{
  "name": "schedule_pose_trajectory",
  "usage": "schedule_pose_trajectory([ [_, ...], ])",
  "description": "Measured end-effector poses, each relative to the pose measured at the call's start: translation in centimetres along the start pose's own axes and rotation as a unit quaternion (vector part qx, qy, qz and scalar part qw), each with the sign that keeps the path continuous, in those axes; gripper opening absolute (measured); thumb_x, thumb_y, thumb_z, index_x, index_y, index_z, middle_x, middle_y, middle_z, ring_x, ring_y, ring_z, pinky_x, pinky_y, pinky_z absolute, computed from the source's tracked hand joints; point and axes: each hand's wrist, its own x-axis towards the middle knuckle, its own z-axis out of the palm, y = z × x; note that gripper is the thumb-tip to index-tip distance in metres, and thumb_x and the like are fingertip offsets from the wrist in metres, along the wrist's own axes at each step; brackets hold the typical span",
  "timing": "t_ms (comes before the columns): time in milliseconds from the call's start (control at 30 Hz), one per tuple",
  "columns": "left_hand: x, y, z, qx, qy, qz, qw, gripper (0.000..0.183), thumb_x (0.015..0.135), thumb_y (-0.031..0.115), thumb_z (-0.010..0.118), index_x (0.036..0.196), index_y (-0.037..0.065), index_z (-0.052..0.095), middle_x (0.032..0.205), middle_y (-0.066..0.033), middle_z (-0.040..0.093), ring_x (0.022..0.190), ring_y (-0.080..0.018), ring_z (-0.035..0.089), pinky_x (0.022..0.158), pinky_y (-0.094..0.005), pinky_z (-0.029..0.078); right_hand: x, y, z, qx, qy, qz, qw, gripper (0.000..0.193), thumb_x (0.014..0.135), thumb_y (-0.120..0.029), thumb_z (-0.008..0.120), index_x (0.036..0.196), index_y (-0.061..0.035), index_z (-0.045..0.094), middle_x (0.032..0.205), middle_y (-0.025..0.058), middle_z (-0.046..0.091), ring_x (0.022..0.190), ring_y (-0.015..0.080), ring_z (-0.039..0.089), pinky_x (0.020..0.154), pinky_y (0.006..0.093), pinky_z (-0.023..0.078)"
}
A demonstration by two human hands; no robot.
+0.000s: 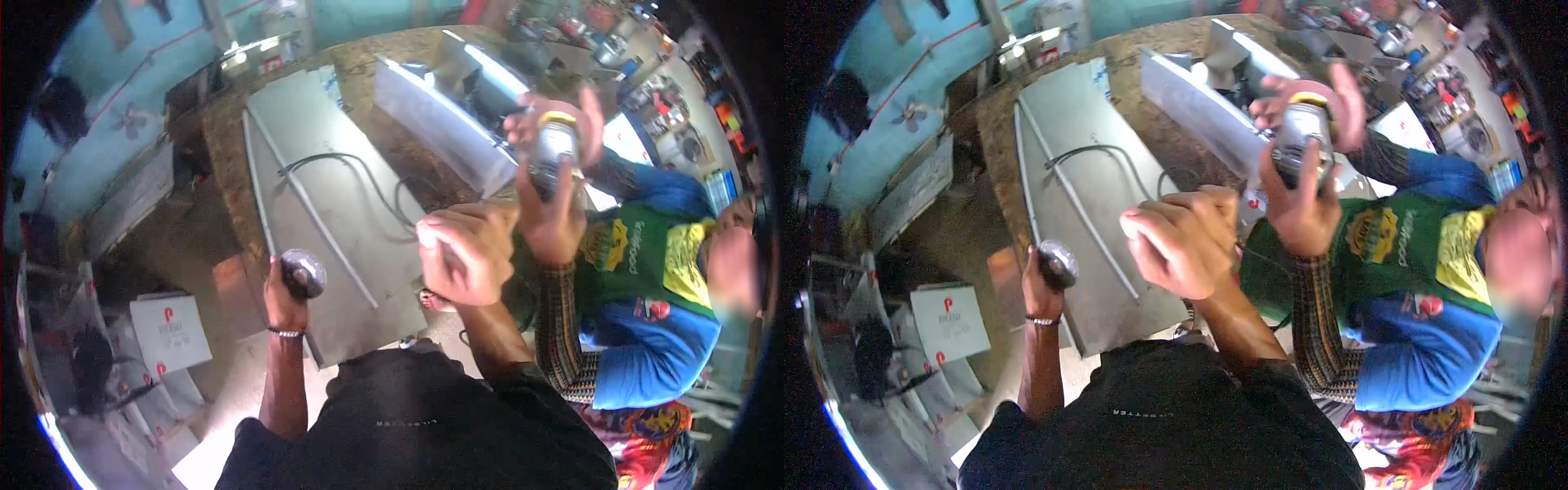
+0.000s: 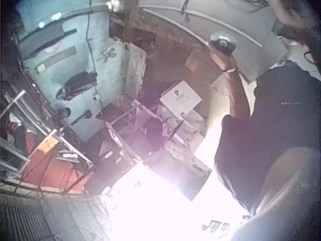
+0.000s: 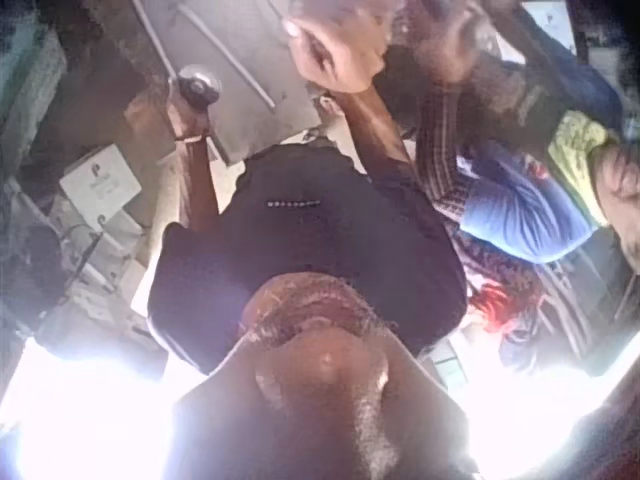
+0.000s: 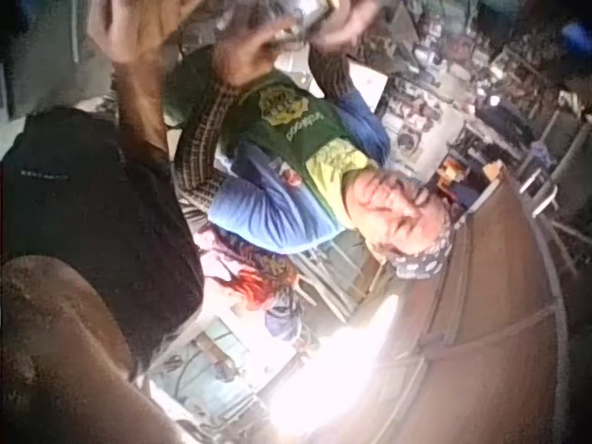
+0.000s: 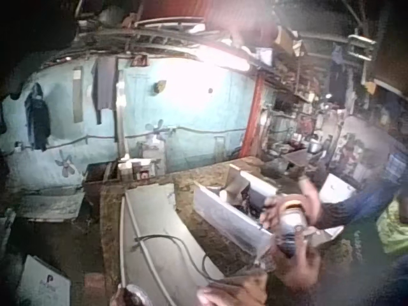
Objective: Changing the abrasive disc on a handheld angle grinder.
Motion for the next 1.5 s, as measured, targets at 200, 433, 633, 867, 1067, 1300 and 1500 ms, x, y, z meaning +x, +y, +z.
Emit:
schedule_pose_trajectory([
  [200, -1.3, 0.9, 1.6, 0.034, 0.020, -0.013, 0.999, 0.028, 0.105, 0.036, 0.052, 0.103, 0.010, 0.061, 0.093, -0.0006, 0.061, 0.082, -0.0142, 0.060, 0.076, -0.0336, 0.052, -0.2, 0.2, 0.0, 0.047, 0.019, 0.031, 0.998, 0.021, 0.077, -0.002, 0.070, 0.096, -0.0063, 0.061, 0.079, 0.0021, 0.068, 0.065, 0.0189, 0.060, 0.071, 0.0355, 0.040],
  [433, -1.0, 1.0, 2.8, 0.047, 0.004, -0.023, 0.999, 0.026, 0.105, 0.037, 0.051, 0.099, 0.013, 0.059, 0.090, 0.0012, 0.057, 0.077, -0.0097, 0.056, 0.069, -0.0270, 0.050, -0.2, 0.4, -2.3, 0.070, 0.024, 0.069, 0.995, 0.019, 0.083, 0.006, 0.060, 0.098, -0.0045, 0.057, 0.078, 0.0053, 0.068, 0.064, 0.0186, 0.059, 0.073, 0.0365, 0.040],
  [633, -1.2, 1.1, 5.1, 0.059, -0.017, -0.037, 0.997, 0.030, 0.106, 0.038, 0.048, 0.096, 0.012, 0.059, 0.089, 0.0007, 0.057, 0.079, -0.0112, 0.057, 0.071, -0.0293, 0.050, -0.5, 0.6, -3.6, 0.049, 0.028, 0.071, 0.996, 0.018, 0.082, 0.007, 0.060, 0.097, -0.0032, 0.058, 0.076, 0.0064, 0.067, 0.063, 0.0190, 0.058, 0.070, 0.0351, 0.041],
  [867, -2.5, 1.0, 8.3, 0.077, -0.022, -0.030, 0.996, 0.031, 0.107, 0.037, 0.045, 0.095, 0.013, 0.060, 0.086, 0.0011, 0.058, 0.076, -0.0111, 0.056, 0.071, -0.0302, 0.049, -2.0, 0.1, -4.9, 0.069, 0.031, 0.120, 0.990, 0.014, 0.085, 0.004, 0.062, 0.097, -0.0024, 0.058, 0.075, 0.0076, 0.067, 0.063, 0.0198, 0.057, 0.067, 0.0354, 0.042],
  [1067, -1.4, 0.3, 6.7, 0.059, -0.065, -0.042, 0.995, 0.030, 0.107, 0.037, 0.046, 0.096, 0.014, 0.060, 0.088, 0.0021, 0.060, 0.077, -0.0113, 0.058, 0.072, -0.0304, 0.049, -4.2, -1.9, -5.3, 0.142, 0.013, 0.183, 0.973, 0.008, 0.087, 0.002, 0.057, 0.094, -0.0017, 0.059, 0.075, 0.0077, 0.065, 0.062, 0.0201, 0.056, 0.067, 0.0363, 0.041],
  [1300, -1.8, -0.1, 7.4, 0.077, -0.058, -0.061, 0.993, 0.030, 0.106, 0.039, 0.049, 0.100, 0.013, 0.061, 0.092, 0.0010, 0.063, 0.084, -0.0137, 0.060, 0.077, -0.0342, 0.050, -5.8, -2.9, -6.0, 0.159, 0.006, 0.222, 0.962, 0.007, 0.087, 0.002, 0.056, 0.091, -0.0022, 0.060, 0.076, 0.0067, 0.064, 0.064, 0.0217, 0.055, 0.067, 0.0366, 0.041],
  [1500, -1.1, -0.7, 6.3, 0.075, -0.070, -0.078, 0.992, 0.029, 0.104, 0.040, 0.051, 0.103, 0.013, 0.062, 0.096, 0.0003, 0.064, 0.087, -0.0148, 0.061, 0.081, -0.0343, 0.050, -6.1, -3.8, -6.8, 0.147, 0.009, 0.240, 0.959, 0.010, 0.085, 0.004, 0.056, 0.092, -0.0020, 0.061, 0.077, 0.0070, 0.063, 0.064, 0.0221, 0.055, 0.067, 0.0368, 0.041],
])
